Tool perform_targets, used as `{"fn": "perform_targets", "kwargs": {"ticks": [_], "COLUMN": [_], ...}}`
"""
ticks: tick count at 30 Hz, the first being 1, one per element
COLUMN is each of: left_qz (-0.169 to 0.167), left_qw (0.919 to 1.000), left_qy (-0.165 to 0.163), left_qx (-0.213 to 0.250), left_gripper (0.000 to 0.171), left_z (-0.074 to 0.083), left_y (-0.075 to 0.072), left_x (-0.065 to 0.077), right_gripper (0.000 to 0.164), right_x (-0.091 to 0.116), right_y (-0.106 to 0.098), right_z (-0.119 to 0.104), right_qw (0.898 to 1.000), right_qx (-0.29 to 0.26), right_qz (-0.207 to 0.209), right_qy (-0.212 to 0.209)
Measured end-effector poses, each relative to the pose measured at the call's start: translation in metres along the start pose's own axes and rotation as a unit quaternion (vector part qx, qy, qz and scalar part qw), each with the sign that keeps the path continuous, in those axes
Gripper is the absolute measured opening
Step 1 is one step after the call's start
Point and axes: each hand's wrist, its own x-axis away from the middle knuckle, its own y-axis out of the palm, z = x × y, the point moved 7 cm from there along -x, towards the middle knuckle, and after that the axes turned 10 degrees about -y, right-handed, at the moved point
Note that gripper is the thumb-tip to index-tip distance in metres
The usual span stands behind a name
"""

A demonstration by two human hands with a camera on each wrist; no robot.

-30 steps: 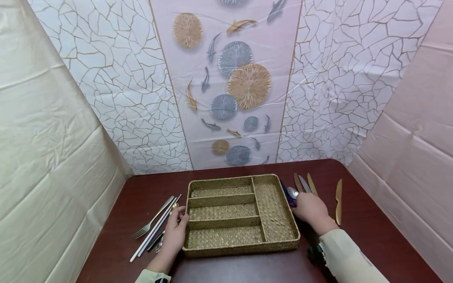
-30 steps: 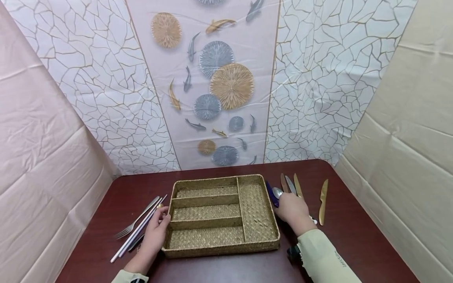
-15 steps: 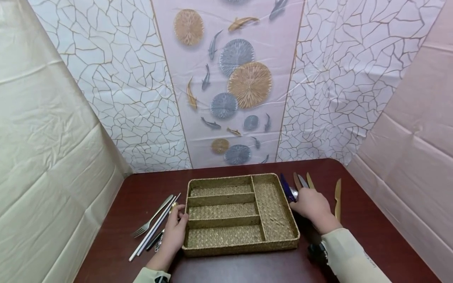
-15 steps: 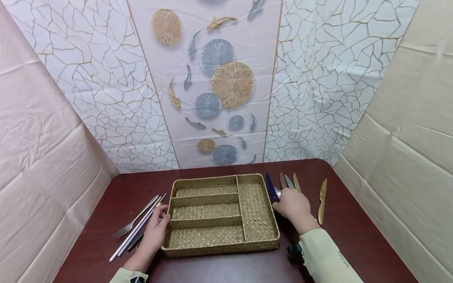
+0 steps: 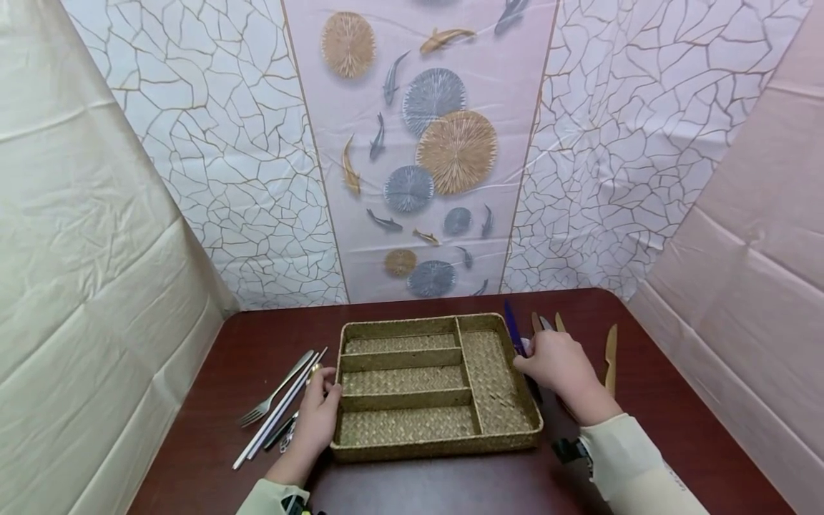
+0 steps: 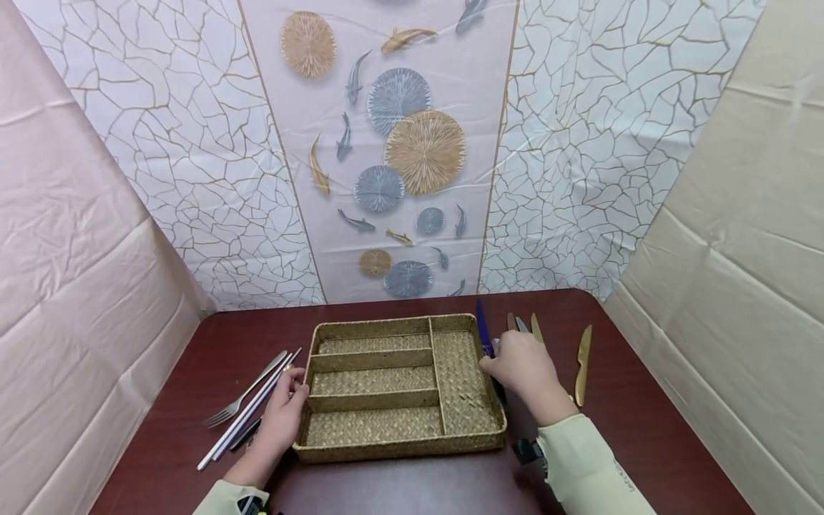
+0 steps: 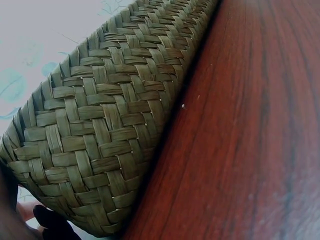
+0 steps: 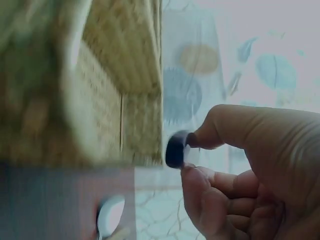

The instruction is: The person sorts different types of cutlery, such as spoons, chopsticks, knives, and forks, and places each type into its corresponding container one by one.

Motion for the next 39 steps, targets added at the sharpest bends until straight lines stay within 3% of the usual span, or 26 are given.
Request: {"fn": "perform_targets", "kwargs": {"ticks": [7,15,29,39], "left_qz": [-0.003,0.004,0.0,-0.003], "left_qw": [1.0,0.9999,0.9999,0.9999], "left_qy": [0.001,0.002,-0.008,-0.009], "left_qx": [-0.009,-0.017,-0.008,-0.004], "left_gripper": [0.029,0.03,0.031,0.03], "left_z": [-0.002,0.002,-0.004,-0.005], "left_y": [0.001,-0.003,0.001,0.003], "left_x": [0.0,0.001,0.0,-0.002], "right_gripper": [0.047,0.046,0.034,0.032], "right_x": [0.003,0.0,-0.011,-0.013], "right_y": [0.014,0.038,0.07,0.078], "right_z": [-0.032,-0.052,-0.044,-0.048], "right_qw": [0.999,0.998,0.998,0.997], "right_qx": [-0.01,0.009,-0.004,0.02], "right_qz": [-0.03,-0.056,-0.07,-0.059], "right_qy": [-0.011,-0.03,-0.007,-0.044]}}
